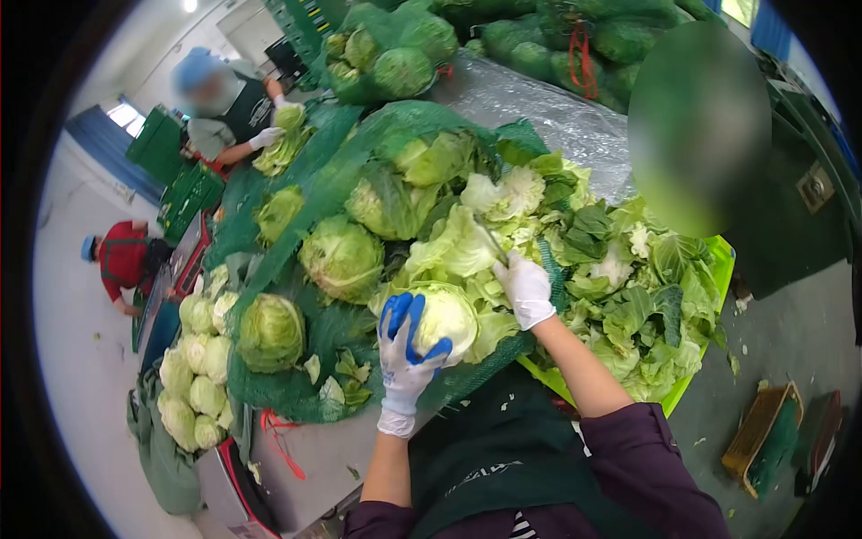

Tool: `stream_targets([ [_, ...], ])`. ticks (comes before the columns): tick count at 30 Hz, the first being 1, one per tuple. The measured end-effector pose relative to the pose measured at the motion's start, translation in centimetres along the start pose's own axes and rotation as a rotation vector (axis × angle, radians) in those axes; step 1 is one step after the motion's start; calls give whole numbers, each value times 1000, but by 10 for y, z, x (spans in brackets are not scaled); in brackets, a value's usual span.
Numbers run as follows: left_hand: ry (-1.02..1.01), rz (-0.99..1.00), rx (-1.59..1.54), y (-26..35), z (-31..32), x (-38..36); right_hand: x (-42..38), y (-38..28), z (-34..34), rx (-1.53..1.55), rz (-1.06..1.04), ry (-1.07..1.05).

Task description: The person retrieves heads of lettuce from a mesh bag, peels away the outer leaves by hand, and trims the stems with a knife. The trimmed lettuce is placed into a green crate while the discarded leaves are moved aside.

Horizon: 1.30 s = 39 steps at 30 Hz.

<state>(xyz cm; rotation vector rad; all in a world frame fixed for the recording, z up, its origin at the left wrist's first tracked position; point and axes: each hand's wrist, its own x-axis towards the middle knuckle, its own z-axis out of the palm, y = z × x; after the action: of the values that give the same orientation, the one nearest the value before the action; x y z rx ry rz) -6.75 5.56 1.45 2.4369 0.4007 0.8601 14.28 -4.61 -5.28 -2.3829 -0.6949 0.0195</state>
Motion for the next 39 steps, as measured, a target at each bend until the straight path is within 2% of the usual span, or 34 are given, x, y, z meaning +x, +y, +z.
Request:
stream_targets([
  [2,61,-14,-65,-7,-9,-28,-1,0,-2,20,30,1],
  [4,76,-137,-345,-7,-17,-51,-3,7,-2,73,-11,38],
  [5,93,-146,-335,-7,-20,-62,-2,10,-2,78,3,19],
  [7,104,-331,-613,-9,-24,-74,-11,-13,-30,69,83,1],
  [8,80,-336,-415,-11,-26,-75,-16,-18,-34,220,44,36],
  [9,89,-345,-413,-7,-24,-74,-25,-30,-41,219,36,26],
  [11,140,-351,-369,2,-11,-64,-44,-67,-56,436,-385,35],
  [13,103,-294,-316,6,-6,-52,-54,-90,-60,261,-380,-308],
  [14,61,-193,-94,16,-6,-44,-53,-91,-54,204,-392,-408],
  [15,24,-92,129,23,-6,-37,-50,-87,-51,199,-393,-406],
  [17,56,-80,109,22,0,-30,-41,-74,-43,300,-242,-515],
  [18,31,-80,133,23,0,-28,-41,-70,-35,459,-256,-372],
  [19,3,-80,155,26,1,-27,-41,-65,-28,454,-248,-378],
  [21,-8,-96,155,29,5,-25,-32,-59,-19,212,-215,-297],
  [22,-14,-89,175,29,6,-23,-25,-48,-9,201,-237,-197],
  [25,-36,-24,184,27,1,-25,-5,-10,11,158,-119,-180],
  [27,35,-72,40,18,-3,-33,-5,-7,12,164,-117,-199],
  [28,52,-133,-168,12,-6,-33,-13,-15,2,176,-98,-174],
  [29,55,-134,-163,4,-4,-36,-15,-25,-11,188,-87,-140],
  [31,103,-231,-350,-9,1,-40,-31,-46,-31,190,-95,-190],
  [33,65,-267,-356,-6,0,-41,-48,-64,-31,214,-192,-81],
  [34,15,-149,-157,1,-3,-37,-47,-78,-41,139,-110,-316],
  [35,-33,-27,40,6,-4,-34,-41,-74,-36,139,-104,-314],
  [37,-17,-32,20,7,-1,-34,-23,-58,-13,269,-92,-410],
  [39,-49,-5,60,9,-6,-31,-11,-41,6,266,-35,-370],
])
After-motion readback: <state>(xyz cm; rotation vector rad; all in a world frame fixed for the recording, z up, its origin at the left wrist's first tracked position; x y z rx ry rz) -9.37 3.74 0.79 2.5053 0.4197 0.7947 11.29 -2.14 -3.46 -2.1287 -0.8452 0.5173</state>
